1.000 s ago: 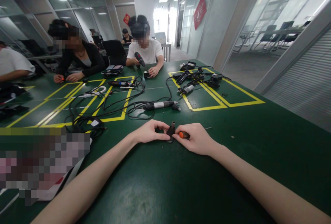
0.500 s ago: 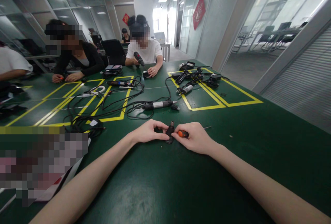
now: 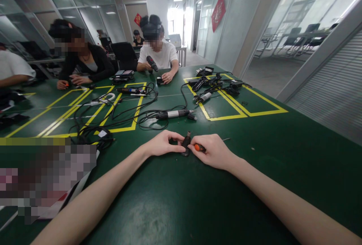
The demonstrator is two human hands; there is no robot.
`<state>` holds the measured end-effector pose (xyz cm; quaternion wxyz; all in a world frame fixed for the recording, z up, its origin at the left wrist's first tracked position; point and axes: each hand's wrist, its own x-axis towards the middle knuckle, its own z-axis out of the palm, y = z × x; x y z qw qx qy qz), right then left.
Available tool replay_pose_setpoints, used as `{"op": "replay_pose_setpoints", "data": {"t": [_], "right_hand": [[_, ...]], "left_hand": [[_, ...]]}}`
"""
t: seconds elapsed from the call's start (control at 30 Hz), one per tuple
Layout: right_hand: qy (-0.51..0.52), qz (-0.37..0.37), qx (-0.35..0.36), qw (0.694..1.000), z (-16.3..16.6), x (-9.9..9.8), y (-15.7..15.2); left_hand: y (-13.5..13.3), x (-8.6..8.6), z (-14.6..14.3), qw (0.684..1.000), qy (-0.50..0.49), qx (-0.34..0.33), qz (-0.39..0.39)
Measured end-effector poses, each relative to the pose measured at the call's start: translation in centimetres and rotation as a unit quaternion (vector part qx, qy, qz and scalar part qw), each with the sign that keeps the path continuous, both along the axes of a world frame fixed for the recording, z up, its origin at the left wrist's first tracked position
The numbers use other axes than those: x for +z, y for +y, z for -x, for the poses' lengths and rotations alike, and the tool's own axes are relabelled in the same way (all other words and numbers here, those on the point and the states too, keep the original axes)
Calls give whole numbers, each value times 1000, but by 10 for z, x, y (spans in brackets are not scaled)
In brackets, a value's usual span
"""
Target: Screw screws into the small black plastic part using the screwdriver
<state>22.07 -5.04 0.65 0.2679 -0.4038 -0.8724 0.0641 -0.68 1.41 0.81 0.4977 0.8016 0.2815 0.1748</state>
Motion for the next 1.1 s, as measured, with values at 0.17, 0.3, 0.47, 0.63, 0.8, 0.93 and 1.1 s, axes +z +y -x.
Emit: {"op": "replay_pose_setpoints", "data": {"t": [0.17,0.3,0.47,0.63,0.8,0.93,1.1], "right_hand": [[7,-32,24,999,0,0,0],[35,-39,31,998,-2,0,1],[47,-94,42,994,-5,-7,6],[23,-148,49,987,-5,-11,8],[-51,-157,52,985,-4,-7,6],[-64,-156,46,985,-1,-7,6],[-35,-139,36,989,2,-11,5]], "left_hand": [[0,2,0,1000,3,-6,0],[-2,0,-1,1000,5,1,-14],[-7,0,-5,999,4,18,-42],[-8,-1,-4,999,-4,19,-50],[-7,0,-4,998,1,20,-52],[-8,3,-4,999,-4,11,-44],[-9,4,-5,999,-8,15,-35]]}}
